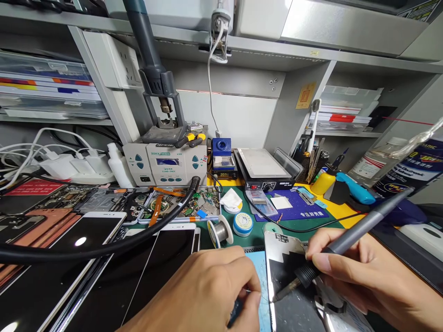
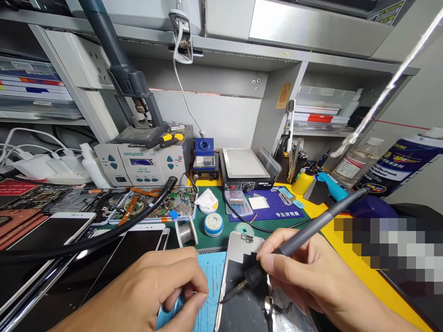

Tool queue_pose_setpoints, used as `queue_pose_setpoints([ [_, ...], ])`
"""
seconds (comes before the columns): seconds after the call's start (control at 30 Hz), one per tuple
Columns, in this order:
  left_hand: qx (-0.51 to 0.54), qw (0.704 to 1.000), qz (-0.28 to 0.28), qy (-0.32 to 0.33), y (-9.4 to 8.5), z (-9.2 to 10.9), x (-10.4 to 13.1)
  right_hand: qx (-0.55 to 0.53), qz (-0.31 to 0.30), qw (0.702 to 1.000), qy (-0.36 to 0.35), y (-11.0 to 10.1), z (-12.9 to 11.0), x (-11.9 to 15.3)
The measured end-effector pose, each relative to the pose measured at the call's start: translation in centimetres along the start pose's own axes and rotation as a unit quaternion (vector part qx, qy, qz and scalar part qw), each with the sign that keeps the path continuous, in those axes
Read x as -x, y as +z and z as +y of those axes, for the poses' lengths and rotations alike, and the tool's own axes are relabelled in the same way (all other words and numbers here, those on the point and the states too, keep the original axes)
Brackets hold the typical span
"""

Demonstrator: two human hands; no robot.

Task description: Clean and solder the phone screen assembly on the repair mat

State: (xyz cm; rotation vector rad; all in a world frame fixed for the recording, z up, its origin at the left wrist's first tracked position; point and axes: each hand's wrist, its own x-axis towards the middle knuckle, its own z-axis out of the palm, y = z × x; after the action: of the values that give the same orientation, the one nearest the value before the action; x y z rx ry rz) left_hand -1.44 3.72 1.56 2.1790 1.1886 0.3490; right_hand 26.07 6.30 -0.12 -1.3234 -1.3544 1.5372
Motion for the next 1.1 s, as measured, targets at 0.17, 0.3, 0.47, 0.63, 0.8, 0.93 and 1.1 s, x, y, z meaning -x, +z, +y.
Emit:
queue_pose_setpoints([
  [0.17, -0.01, 1.0, 0.01, -0.006, -0.1, 0.2, -0.2, -0.004, -0.032, 0.999, -0.026, 0.1, -0.1, 0.1],
  [0.3, -0.008, 1.0, 0.015, 0.005, 0.0, -0.1, -0.4, 0.0, -0.018, 1.0, -0.008, 0.1, -0.1, 0.2],
  [0.47, -0.008, 0.999, 0.021, 0.025, 0.2, -0.3, -0.7, 0.0, -0.02, 1.0, -0.004, 0.3, -0.5, 0.1],
  [0.63, -0.01, 0.999, 0.018, 0.028, 0.4, -0.2, -0.7, 0.001, -0.012, 1.0, -0.004, 0.5, -0.6, 0.1],
  [0.8, -0.007, 0.999, 0.023, 0.038, 0.2, -0.1, -0.7, 0.019, -0.009, 1.0, -0.009, 0.3, -0.4, 0.0],
  [0.93, -0.018, 0.999, 0.036, 0.032, 0.0, -0.1, -0.7, 0.025, -0.005, 1.0, -0.012, 0.4, -0.4, 0.2],
  [1.1, -0.035, 0.998, 0.009, 0.051, 0.1, -0.2, -0.9, 0.016, 0.064, 0.998, 0.006, 1.3, -1.2, 0.9],
])
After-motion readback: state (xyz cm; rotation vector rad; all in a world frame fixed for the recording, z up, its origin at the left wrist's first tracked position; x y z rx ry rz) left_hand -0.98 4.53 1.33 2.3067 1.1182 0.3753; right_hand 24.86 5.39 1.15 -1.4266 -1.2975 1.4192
